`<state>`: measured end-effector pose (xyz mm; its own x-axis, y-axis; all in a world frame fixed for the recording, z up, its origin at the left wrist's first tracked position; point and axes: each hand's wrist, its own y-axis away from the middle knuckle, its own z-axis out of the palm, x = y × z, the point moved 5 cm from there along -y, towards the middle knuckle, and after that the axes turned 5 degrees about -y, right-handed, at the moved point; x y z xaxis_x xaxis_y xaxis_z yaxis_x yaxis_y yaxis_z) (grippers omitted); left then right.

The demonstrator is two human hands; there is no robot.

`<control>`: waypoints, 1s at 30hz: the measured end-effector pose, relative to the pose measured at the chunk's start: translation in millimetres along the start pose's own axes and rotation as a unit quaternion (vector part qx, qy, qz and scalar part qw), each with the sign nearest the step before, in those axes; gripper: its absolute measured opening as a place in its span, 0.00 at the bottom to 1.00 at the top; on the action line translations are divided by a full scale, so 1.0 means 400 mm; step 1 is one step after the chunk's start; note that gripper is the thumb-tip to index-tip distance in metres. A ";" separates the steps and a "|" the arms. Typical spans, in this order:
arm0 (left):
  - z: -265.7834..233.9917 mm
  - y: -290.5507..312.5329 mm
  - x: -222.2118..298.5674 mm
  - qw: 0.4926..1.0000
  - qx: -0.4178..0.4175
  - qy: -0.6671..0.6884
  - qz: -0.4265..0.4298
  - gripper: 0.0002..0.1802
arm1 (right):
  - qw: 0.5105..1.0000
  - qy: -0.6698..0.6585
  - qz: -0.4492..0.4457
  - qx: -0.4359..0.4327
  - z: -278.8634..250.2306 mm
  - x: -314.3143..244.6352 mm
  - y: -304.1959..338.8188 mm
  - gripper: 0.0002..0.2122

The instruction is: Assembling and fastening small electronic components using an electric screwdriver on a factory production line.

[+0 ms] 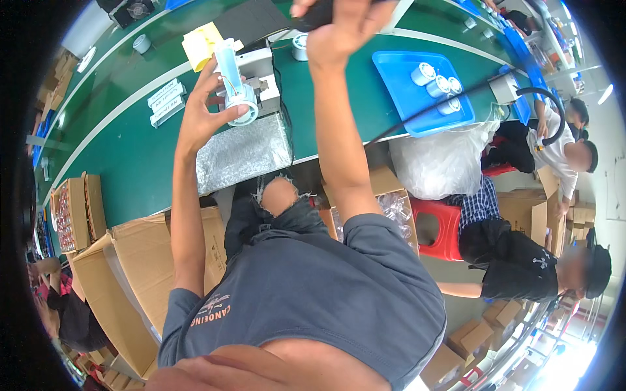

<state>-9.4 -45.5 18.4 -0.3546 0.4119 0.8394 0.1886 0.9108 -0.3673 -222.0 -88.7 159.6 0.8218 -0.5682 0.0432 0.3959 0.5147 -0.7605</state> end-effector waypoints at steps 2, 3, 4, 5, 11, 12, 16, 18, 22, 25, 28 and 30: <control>-0.007 0.007 -0.012 1.000 0.005 -0.011 0.003 0.28 | 0.992 0.117 -0.026 -0.046 0.052 -0.047 -0.012 0.34; 0.000 0.010 -0.012 1.000 0.005 -0.007 0.000 0.28 | 0.954 0.285 -0.037 -0.081 0.082 -0.080 -0.014 0.34; 0.005 0.013 -0.015 1.000 0.002 0.015 -0.003 0.29 | 0.985 -0.160 0.031 0.051 0.083 -0.041 -0.015 0.35; 0.009 0.020 -0.018 0.999 0.000 0.037 -0.006 0.30 | 0.985 -0.157 0.035 0.054 0.079 -0.061 -0.009 0.35; -0.040 0.131 0.012 0.977 -0.020 0.212 0.000 0.34 | 0.967 0.208 0.117 -0.089 0.105 -0.066 0.069 0.34; -0.037 0.157 0.013 0.970 0.001 0.242 -0.020 0.33 | 0.965 0.217 0.125 -0.079 0.094 -0.056 0.082 0.33; 0.015 0.253 -0.071 0.990 0.037 0.092 -0.103 0.32 | 0.966 0.198 0.161 -0.052 0.057 0.026 0.111 0.22; 0.041 0.276 -0.083 0.988 0.039 0.101 -0.113 0.34 | 0.964 0.193 0.169 -0.073 0.058 0.059 0.105 0.16; 0.042 0.279 -0.083 0.989 0.061 0.095 -0.099 0.34 | 0.947 0.241 0.188 -0.096 0.055 0.099 0.117 0.10; 0.045 0.282 -0.086 0.990 0.050 0.086 -0.104 0.34 | 0.939 0.265 0.195 -0.094 0.046 0.111 0.128 0.09; 0.049 0.280 -0.077 0.989 0.052 0.086 -0.109 0.33 | 0.938 0.270 0.199 -0.090 0.050 0.109 0.133 0.10; 0.052 0.278 -0.077 0.986 0.058 0.099 -0.123 0.31 | 0.939 0.264 0.203 -0.090 0.052 0.108 0.135 0.10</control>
<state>3.3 43.6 -56.7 -0.1895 0.1746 0.9662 0.0092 0.9843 -0.1761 -156.7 -71.9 133.9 0.5537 -0.6122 -0.5645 -0.0201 0.6679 -0.7440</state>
